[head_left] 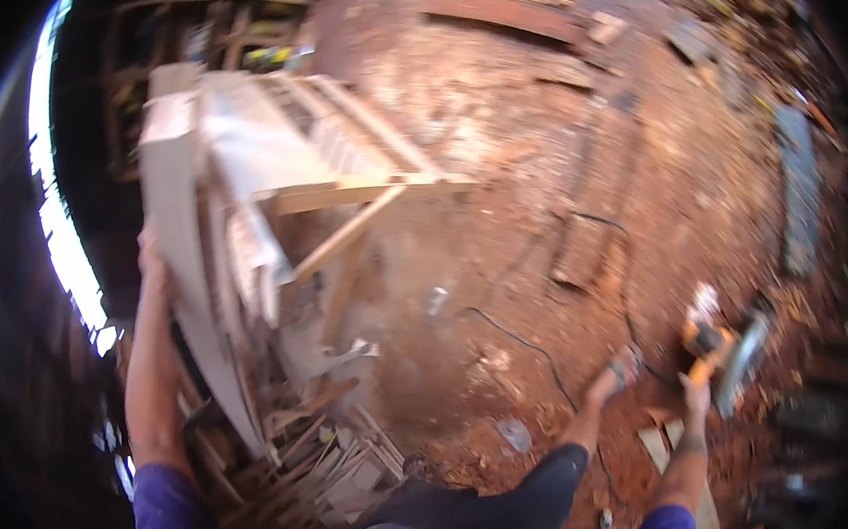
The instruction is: The person uses a circular saw and a hand saw to cut wooden planks, then handles and moves several pieces of wood on a workbench.
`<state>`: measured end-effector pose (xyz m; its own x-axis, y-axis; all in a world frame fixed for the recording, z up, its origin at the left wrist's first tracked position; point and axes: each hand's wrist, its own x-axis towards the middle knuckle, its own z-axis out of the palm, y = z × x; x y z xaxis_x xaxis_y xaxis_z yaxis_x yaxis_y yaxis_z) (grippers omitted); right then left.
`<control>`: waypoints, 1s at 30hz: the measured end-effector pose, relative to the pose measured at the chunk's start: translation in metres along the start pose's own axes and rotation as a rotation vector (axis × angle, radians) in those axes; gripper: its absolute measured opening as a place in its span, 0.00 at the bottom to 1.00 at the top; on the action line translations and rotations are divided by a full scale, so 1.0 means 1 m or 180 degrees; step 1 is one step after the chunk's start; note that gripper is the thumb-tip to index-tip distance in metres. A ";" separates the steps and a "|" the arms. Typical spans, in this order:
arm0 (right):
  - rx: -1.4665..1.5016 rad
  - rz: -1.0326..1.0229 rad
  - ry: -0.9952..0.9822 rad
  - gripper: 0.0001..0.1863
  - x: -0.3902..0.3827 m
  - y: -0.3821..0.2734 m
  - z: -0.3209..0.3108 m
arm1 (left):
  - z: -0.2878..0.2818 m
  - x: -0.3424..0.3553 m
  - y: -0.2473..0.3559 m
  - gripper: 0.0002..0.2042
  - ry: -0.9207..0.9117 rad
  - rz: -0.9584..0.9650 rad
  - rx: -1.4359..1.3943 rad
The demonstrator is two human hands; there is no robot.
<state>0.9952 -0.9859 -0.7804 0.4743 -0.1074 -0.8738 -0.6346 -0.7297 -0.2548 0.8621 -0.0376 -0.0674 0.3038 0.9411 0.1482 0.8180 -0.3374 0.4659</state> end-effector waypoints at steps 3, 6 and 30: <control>0.1070 -0.0226 -0.0171 0.25 0.028 0.044 -0.007 | 0.064 -0.036 0.019 0.25 -0.0184 0.0063 -0.0282; 0.0162 -0.0328 -0.0458 0.20 0.032 -0.031 -0.008 | 0.012 -0.052 0.011 0.24 0.0019 0.0088 -0.0221; 0.0682 -0.2725 -0.0984 0.11 -0.672 -0.572 -0.075 | 0.021 -0.068 0.045 0.39 0.0657 -0.0072 0.1074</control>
<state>1.0849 -0.5467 -0.0165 0.6684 0.6160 -0.4169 -0.2577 -0.3340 -0.9067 0.8883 -0.1168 -0.0748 0.2074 0.9211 0.3294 0.9484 -0.2719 0.1633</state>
